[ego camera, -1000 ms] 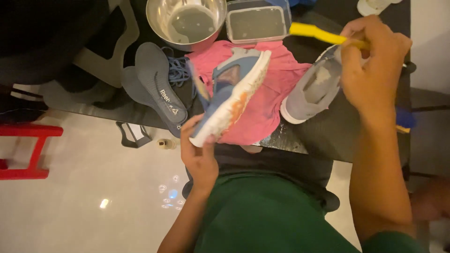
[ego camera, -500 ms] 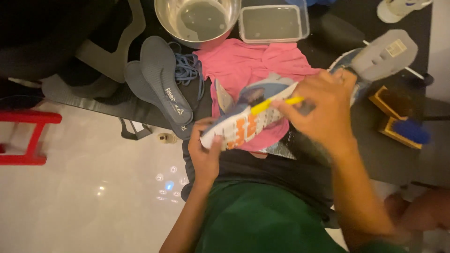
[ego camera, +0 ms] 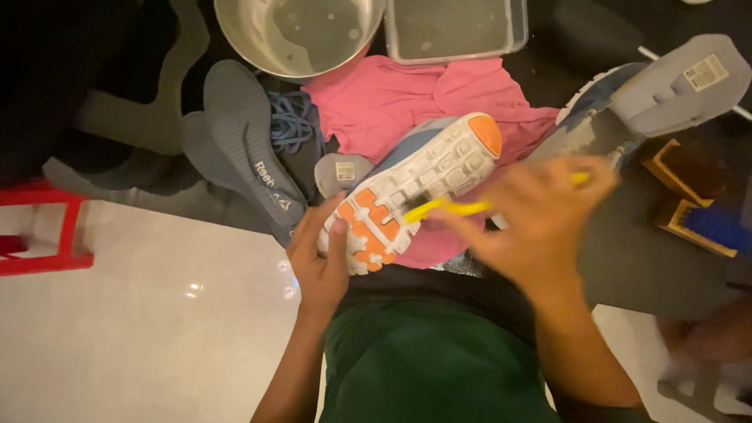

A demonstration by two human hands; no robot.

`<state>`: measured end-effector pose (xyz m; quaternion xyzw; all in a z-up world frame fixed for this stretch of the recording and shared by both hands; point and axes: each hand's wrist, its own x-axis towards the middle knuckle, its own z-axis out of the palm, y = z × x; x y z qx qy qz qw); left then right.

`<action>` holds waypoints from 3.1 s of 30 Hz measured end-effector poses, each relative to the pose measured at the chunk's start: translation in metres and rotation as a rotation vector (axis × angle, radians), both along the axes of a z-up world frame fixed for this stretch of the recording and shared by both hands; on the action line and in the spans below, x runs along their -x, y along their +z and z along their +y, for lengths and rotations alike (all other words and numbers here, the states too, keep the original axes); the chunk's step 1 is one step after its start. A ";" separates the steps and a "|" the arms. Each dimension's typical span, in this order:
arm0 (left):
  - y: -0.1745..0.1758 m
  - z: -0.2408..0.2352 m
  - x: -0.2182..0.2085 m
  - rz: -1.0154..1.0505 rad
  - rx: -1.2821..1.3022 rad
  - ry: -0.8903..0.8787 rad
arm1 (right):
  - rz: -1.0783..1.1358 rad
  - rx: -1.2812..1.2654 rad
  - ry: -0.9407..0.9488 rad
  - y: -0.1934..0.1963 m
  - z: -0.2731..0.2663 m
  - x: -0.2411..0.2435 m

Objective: The person cleans a blue and white sneaker using a yellow brush. They scrub the orange and white sole, dip the brush in a container of water, and then scrub the blue upper part of the shoe. The shoe is placed on a pink cloth on a table.

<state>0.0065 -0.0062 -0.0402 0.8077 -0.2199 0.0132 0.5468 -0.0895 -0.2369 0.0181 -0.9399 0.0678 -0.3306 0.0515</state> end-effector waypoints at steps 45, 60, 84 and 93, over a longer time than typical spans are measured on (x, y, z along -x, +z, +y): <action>-0.004 -0.003 0.002 0.070 -0.013 0.047 | 0.393 -0.019 0.074 0.029 -0.009 0.006; -0.006 -0.003 0.003 0.112 0.038 0.061 | 0.370 0.136 -0.166 0.022 -0.052 0.022; -0.009 0.001 0.001 0.104 -0.001 0.051 | 0.330 0.122 -0.115 0.031 -0.013 0.018; 0.001 -0.002 0.002 0.148 0.010 0.057 | 0.342 0.146 0.043 0.036 0.005 0.006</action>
